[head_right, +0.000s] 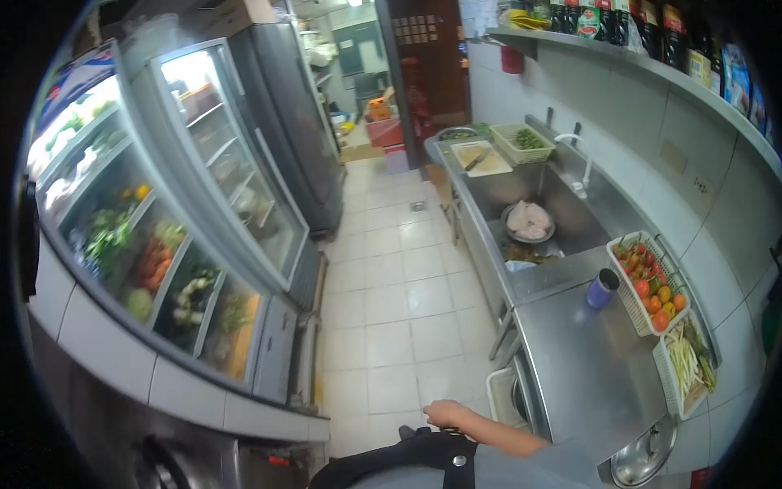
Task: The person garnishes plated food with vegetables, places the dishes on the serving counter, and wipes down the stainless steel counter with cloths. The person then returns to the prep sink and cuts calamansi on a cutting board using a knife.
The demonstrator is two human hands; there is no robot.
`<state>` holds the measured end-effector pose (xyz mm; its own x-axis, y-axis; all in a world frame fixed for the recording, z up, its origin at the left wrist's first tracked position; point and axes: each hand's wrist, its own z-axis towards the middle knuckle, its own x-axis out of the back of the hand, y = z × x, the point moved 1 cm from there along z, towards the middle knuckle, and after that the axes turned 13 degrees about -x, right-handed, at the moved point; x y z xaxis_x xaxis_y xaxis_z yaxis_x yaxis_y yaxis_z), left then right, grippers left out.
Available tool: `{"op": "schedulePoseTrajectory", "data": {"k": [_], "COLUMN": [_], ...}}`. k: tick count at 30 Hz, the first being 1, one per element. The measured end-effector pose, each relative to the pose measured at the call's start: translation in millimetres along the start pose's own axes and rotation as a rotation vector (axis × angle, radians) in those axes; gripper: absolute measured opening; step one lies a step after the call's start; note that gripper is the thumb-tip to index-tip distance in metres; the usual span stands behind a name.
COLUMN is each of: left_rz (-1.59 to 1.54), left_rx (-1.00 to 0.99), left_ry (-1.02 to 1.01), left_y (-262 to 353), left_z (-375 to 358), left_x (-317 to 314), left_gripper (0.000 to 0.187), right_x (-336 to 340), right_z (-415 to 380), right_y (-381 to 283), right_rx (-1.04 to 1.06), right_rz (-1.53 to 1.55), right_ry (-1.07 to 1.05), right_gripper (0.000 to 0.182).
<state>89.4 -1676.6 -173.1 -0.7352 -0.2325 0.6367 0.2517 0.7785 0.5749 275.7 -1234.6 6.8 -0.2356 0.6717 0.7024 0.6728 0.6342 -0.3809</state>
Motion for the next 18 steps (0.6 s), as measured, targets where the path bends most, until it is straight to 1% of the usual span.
{"op": "schedulePoseTrajectory", "data": {"k": [1,2,4,5,6,7,8,9,10,11,12,13,15,16,17,18], "left_rz": [0.022,0.049,0.149,0.298,0.61,0.735,0.276,0.319,0.114,0.159,-0.093,-0.347,-0.723,-0.445,-0.46,-0.172], "left_rx": [-0.012,-0.03,-0.083,-0.14,-0.235,-0.276,-0.274,-0.504,-0.515,-0.597,-0.752,-0.905,-0.819,-0.808,-0.847,-0.73], "left_ry": [-0.022,-0.041,-0.078,-0.116,-0.217,-0.224,0.179,0.359,0.325,0.279,0.374,0.468,0.333,0.239,0.177,0.048], "left_y": [14.0,29.7,65.0,87.1,119.9,170.0,222.4,277.9,324.5,378.9,434.3,484.7,546.4,551.9,531.7,486.7], "left_z": [39.8,82.2,177.2,237.3,312.2,378.5,431.2,504.2,561.4,608.3,633.0,642.6,646.0,645.6,663.1,698.4], "left_x": [18.2,39.6,91.0,121.8,157.5,193.2,221.6,251.5,275.2,297.9,300.3,299.6,278.7,266.4,235.1,209.8], "left_gripper": [0.039,0.04,0.04,0.04,0.041,0.041,0.036,0.035,0.036,0.033,0.03,0.027,0.024,0.026,0.022,0.019], "right_x": [11.8,22.6,37.4,52.5,70.2,88.1,105.6,118.7,133.5,150.2,173.1,195.6,231.8,258.6,294.2,332.3], "right_z": [10.9,24.4,50.9,60.1,70.9,79.7,88.7,104.4,118.5,132.3,146.4,164.5,210.3,234.9,251.9,269.1], "right_y": [13.3,28.1,48.9,54.4,62.3,67.1,73.7,82.0,93.5,107.1,117.0,130.2,159.0,170.3,177.1,184.9], "right_rx": [-0.142,-0.171,-0.094,-0.107,-0.169,-0.231,-0.295,-0.304,-0.329,-0.354,-0.356,-0.361,-0.254,-0.291,-0.294,-0.302], "right_rz": [-0.048,-0.041,0.215,0.231,0.245,0.259,0.321,0.334,0.411,0.482,0.514,0.522,0.421,0.376,0.399,0.427], "right_ry": [-0.052,-0.048,-0.01,-0.016,0.057,0.128,0.204,0.205,0.234,0.263,0.207,0.207,0.14,0.126,0.17,0.22], "right_gripper": [0.038,0.038,0.037,0.037,0.038,0.038,0.039,0.039,0.04,0.041,0.043,0.043,0.044,0.044,0.043,0.042]}}
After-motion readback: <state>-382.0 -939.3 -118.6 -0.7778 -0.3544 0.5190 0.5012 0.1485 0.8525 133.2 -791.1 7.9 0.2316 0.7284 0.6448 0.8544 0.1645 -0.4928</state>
